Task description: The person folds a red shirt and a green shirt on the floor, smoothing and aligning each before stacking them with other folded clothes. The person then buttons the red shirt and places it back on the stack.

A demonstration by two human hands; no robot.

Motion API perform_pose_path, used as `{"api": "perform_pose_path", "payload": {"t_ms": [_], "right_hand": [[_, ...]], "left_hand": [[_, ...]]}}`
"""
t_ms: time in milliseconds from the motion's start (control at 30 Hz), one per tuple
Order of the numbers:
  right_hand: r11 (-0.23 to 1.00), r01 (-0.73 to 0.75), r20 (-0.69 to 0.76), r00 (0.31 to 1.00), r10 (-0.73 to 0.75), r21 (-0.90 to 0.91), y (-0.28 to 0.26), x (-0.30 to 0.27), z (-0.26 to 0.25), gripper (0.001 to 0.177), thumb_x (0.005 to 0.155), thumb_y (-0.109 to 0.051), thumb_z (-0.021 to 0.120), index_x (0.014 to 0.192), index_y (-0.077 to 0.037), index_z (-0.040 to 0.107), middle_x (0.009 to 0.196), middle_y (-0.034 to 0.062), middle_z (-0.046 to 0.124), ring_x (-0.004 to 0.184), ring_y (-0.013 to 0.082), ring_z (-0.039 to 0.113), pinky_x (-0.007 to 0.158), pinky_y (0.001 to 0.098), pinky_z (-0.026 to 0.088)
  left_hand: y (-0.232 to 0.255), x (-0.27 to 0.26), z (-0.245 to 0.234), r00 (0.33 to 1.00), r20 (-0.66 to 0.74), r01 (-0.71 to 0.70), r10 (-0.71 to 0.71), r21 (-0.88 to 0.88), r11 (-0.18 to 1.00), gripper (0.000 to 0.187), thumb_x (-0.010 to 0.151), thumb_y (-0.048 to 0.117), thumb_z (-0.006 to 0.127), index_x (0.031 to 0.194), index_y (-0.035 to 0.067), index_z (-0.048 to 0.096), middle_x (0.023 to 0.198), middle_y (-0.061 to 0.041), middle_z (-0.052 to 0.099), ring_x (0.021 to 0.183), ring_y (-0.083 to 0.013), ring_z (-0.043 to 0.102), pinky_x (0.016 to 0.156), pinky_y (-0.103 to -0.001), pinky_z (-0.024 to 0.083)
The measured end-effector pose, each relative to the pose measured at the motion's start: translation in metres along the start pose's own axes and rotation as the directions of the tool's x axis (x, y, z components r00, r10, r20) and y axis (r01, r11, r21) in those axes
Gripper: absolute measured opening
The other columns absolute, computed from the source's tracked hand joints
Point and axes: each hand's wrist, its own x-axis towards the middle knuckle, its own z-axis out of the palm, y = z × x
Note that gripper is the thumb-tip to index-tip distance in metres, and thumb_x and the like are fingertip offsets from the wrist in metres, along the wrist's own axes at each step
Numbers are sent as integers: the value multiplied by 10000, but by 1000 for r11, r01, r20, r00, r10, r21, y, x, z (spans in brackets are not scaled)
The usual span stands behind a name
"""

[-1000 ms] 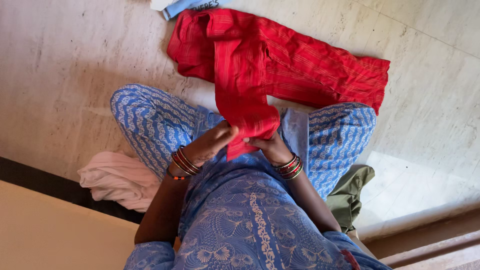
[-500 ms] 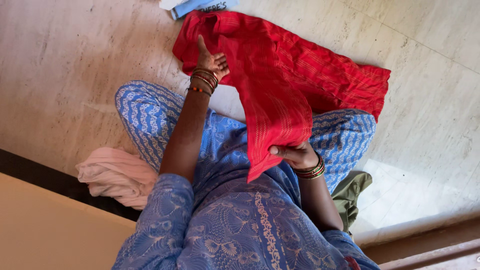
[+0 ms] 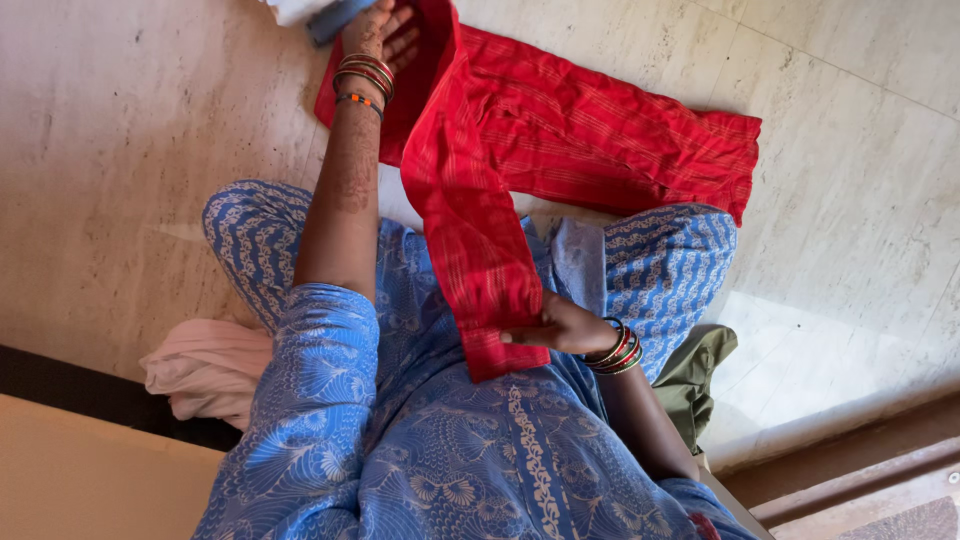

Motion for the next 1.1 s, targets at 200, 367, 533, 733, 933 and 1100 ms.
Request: {"api": "perform_pose_path", "payload": {"t_ms": [200, 367, 533, 733, 933, 1100], "right_hand": [[822, 437, 290, 893, -345, -365, -15, 7, 7, 229, 1015, -76, 673, 1229, 5, 666, 1051, 115, 745, 915, 201, 713, 808, 347, 579], [788, 308, 329, 934, -143, -533, -35, 7, 14, 202, 1007, -130, 699, 1188, -41, 712, 955, 128, 747, 808, 216, 708, 745, 337, 552], [909, 106, 17, 994, -108, -404, -42, -11, 16, 459, 904, -123, 777, 1311, -11, 597, 1015, 66, 714, 831, 124, 647, 708, 298, 559], [990, 3, -40, 999, -9, -142, -51, -8, 18, 505, 907, -163, 771, 1359, -25, 593, 1112, 34, 763, 975, 83, 683, 845, 277, 573], [994, 71, -7, 997, -71, 80, -71, 18, 15, 445, 908, -140, 797, 1298, 30, 667, 1169, 87, 764, 1027, 121, 683, 924, 292, 552], [614, 697, -539, 700, -469, 370, -49, -18, -100, 321, 954, -28, 764, 1261, -12, 673, 1162, 105, 734, 1073, 198, 704, 1006, 387, 567]], "left_hand": [[-34, 27, -22, 988, -29, -146, 155, 193, 970, 765, 965, 637, 631, 1419, 25, 570, 1308, -23, 697, 1042, -120, 665, 945, -274, 487], [-36, 49, -42, 976, -175, -33, 133, 481, 876, 584, 891, 381, 921, 1067, -124, 685, 822, -27, 561, 655, -178, 389, 617, -422, 345], [-20, 22, -53, 855, -180, -173, 487, 786, 594, 276, 693, 68, 866, 934, 97, 736, 691, 17, 718, 530, -66, 660, 495, -254, 514], [10, -65, 5, 689, 471, -693, 552, 651, 310, 66, 1040, 201, 764, 1094, 175, 736, 1095, -19, 814, 932, -124, 777, 797, -311, 649], [14, -112, 23, 622, 709, -374, -333, 642, 669, 874, 933, 812, 341, 1293, 91, 679, 1248, -88, 722, 1215, -171, 655, 1041, -360, 503], [3, -81, -7, 683, 619, -157, -388, 643, 750, 1082, 877, 909, 245, 1271, 16, 714, 1261, -172, 727, 1186, -240, 683, 1049, -360, 521]]}}
